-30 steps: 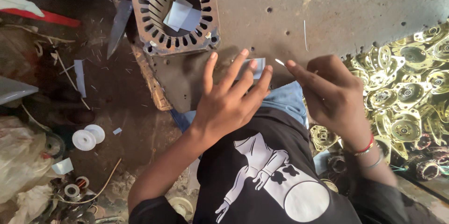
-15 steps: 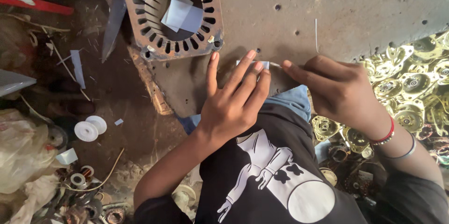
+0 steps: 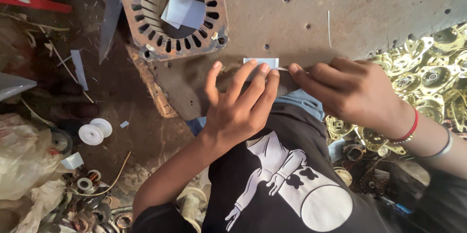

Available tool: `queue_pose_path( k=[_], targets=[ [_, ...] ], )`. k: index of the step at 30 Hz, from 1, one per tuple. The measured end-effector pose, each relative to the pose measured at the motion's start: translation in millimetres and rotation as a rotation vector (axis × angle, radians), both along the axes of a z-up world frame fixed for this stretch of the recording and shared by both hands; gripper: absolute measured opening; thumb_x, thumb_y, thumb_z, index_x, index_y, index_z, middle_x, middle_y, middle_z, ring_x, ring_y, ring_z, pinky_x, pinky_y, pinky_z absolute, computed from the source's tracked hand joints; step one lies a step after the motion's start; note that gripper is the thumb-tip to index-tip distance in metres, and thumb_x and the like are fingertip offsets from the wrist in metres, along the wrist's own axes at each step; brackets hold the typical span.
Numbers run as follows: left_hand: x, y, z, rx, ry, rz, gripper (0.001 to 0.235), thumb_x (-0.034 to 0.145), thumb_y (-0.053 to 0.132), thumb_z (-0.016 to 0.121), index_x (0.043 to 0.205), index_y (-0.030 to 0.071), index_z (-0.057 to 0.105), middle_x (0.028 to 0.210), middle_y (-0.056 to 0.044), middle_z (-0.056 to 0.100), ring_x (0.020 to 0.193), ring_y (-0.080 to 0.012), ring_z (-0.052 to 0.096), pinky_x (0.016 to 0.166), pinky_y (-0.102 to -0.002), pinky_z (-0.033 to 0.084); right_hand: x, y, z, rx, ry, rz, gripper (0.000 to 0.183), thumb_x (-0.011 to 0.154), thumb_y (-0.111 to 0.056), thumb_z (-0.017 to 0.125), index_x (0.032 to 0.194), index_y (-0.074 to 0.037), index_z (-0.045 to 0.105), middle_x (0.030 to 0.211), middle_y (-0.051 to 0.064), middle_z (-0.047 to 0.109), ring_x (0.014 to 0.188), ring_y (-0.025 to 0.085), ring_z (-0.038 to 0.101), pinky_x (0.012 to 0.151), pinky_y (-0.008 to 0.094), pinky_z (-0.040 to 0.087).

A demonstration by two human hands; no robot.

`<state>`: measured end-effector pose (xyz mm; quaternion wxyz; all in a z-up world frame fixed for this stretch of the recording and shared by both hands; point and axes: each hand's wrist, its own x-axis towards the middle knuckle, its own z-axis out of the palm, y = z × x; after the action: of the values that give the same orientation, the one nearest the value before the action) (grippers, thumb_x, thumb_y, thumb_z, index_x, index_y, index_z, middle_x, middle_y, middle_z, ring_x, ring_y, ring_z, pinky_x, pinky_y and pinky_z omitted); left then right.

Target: The person inserts white insulation papers into the internal slots of a motor stator, using a small screwdriver to press and position each piece securely. They handle several stator cores and a metal motor housing on the cluttered workbench.

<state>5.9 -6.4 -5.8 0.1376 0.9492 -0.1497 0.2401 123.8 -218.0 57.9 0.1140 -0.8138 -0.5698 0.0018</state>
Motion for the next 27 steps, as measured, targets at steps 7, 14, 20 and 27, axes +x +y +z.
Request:
queue_pose_path(
  k=[7, 14, 20, 27],
  targets=[
    [2.2, -7.3, -9.0, 0.113, -0.037, 0.078, 0.037, 0.105, 0.019, 0.061, 0.138, 0.004, 0.071, 0.106, -0.004, 0.063, 0.129, -0.0219, 0.063, 0.115, -0.065, 0.021, -1.8, -2.1, -8.0, -0.053, -0.121, 0.052, 0.047, 0.082, -0.005, 0.074, 0.128, -0.002, 0.073, 0.08, -0.002, 0.058, 0.065, 0.012, 0.059, 0.046, 0.027, 0.047],
    [6.7, -4.2, 5.4, 0.043, 0.021, 0.029, 0.039, 0.102, 0.017, 0.061, 0.137, 0.001, 0.068, 0.123, -0.007, 0.064, 0.133, -0.0262, 0.058, 0.116, -0.07, 0.023, 29.8, -8.0, -12.6, -0.087, -0.097, 0.432, 0.049, 0.076, -0.009, 0.074, 0.124, -0.005, 0.074, 0.074, -0.001, 0.059, 0.056, 0.01, 0.056, 0.044, 0.026, 0.051],
    [9.5, -8.1, 24.1, -0.093, 0.15, 0.043, 0.026, 0.103, 0.018, 0.068, 0.127, 0.008, 0.07, 0.13, -0.01, 0.062, 0.136, -0.0291, 0.054, 0.116, -0.065, 0.031, 7.4, -21.3, -28.6, 0.138, -0.308, 0.355, 0.04, 0.083, -0.004, 0.077, 0.124, -0.006, 0.075, 0.075, -0.001, 0.051, 0.061, 0.01, 0.057, 0.051, 0.026, 0.053],
    [5.4, 12.4, 30.6, -0.264, 0.197, 0.095, 0.028, 0.102, 0.019, 0.071, 0.127, 0.007, 0.07, 0.135, -0.011, 0.06, 0.132, -0.0298, 0.053, 0.114, -0.053, 0.034, -67.9, -42.7, -57.9, 0.292, 0.149, -0.055, 0.049, 0.071, -0.002, 0.072, 0.12, -0.002, 0.074, 0.083, 0.006, 0.06, 0.062, 0.019, 0.059, 0.052, 0.035, 0.048]
  ],
)
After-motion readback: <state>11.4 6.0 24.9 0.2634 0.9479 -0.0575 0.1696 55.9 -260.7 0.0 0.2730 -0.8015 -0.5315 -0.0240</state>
